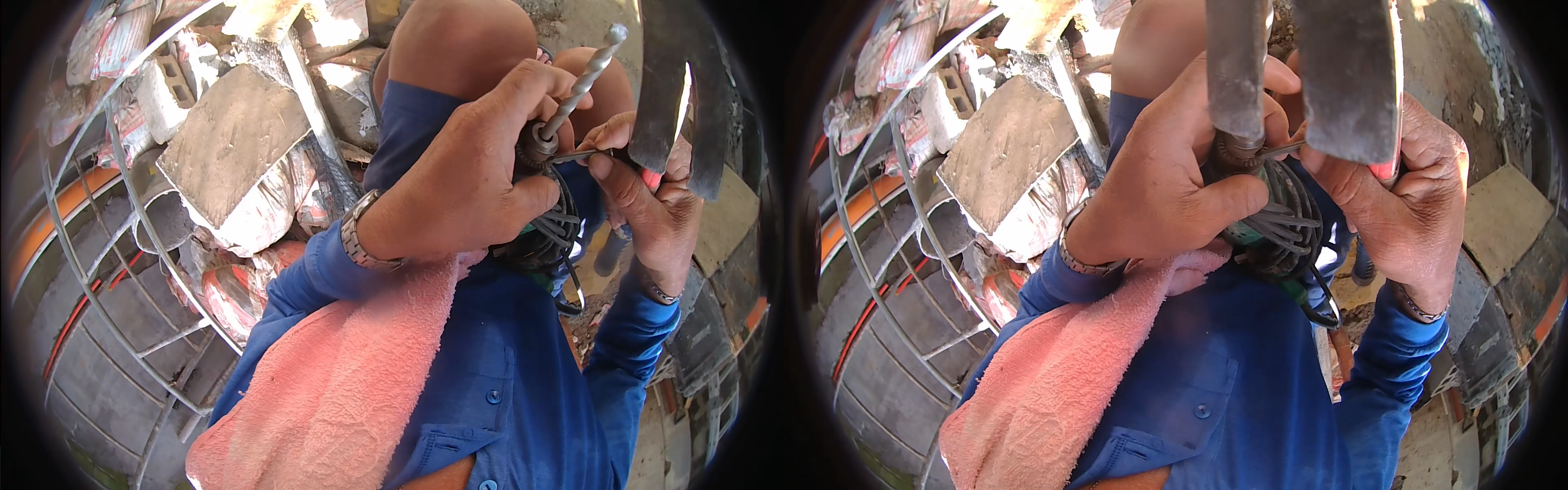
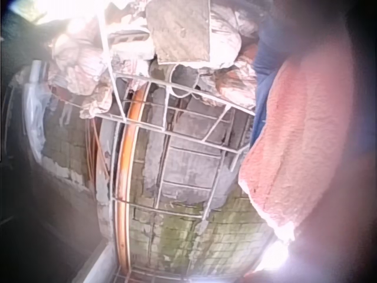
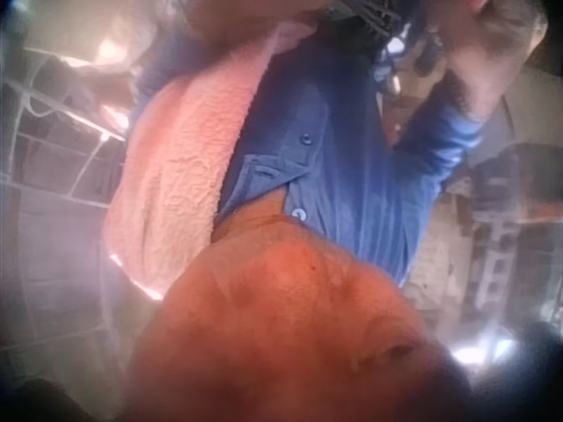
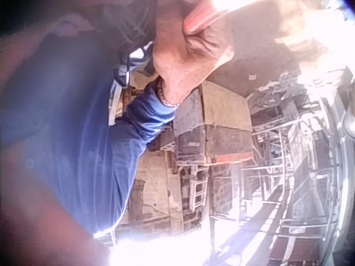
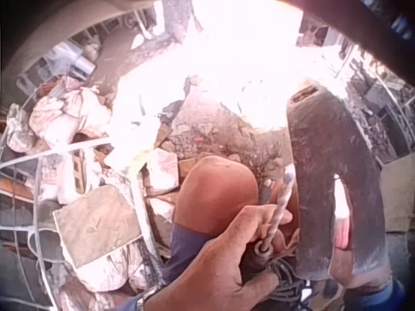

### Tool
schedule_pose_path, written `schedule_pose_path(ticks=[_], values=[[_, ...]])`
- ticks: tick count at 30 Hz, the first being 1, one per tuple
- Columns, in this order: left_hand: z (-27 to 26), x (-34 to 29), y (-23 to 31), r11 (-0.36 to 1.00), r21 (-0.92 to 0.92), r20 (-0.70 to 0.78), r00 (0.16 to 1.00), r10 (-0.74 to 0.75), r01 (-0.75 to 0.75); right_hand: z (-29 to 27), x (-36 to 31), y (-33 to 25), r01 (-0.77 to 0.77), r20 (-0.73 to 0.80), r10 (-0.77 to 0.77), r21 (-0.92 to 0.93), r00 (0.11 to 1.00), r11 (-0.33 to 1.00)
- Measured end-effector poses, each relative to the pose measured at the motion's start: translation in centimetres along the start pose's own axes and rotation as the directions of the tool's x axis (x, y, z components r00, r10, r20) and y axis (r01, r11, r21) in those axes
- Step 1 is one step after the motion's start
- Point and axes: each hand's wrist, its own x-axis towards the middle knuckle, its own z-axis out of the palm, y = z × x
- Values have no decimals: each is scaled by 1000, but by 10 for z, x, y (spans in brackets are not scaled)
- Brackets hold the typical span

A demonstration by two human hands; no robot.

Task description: The person is repairing a handheld drill by using a hammer to adjust the drill bit. They repeatedly tap the drill bit with the hammer while holding the drill in their other hand.

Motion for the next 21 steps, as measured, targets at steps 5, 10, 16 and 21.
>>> schedule_pose_path(ticks=[5,10,16,21], values=[[-3,10,3,995,-49,80,993,-85,89,-7,5,-5,-14,43,17,-52,999,999],[-9,15,13,977,14,72,974,-213,212,-4,5,-2,-50,39,51,-20,998,999],[-1,9,2,992,22,45,991,-127,126,3,4,-5,-101,27,99,101,995,990],[-3,8,6,984,63,71,983,-168,164,0,3,-3,-243,29,244,253,969,936]])
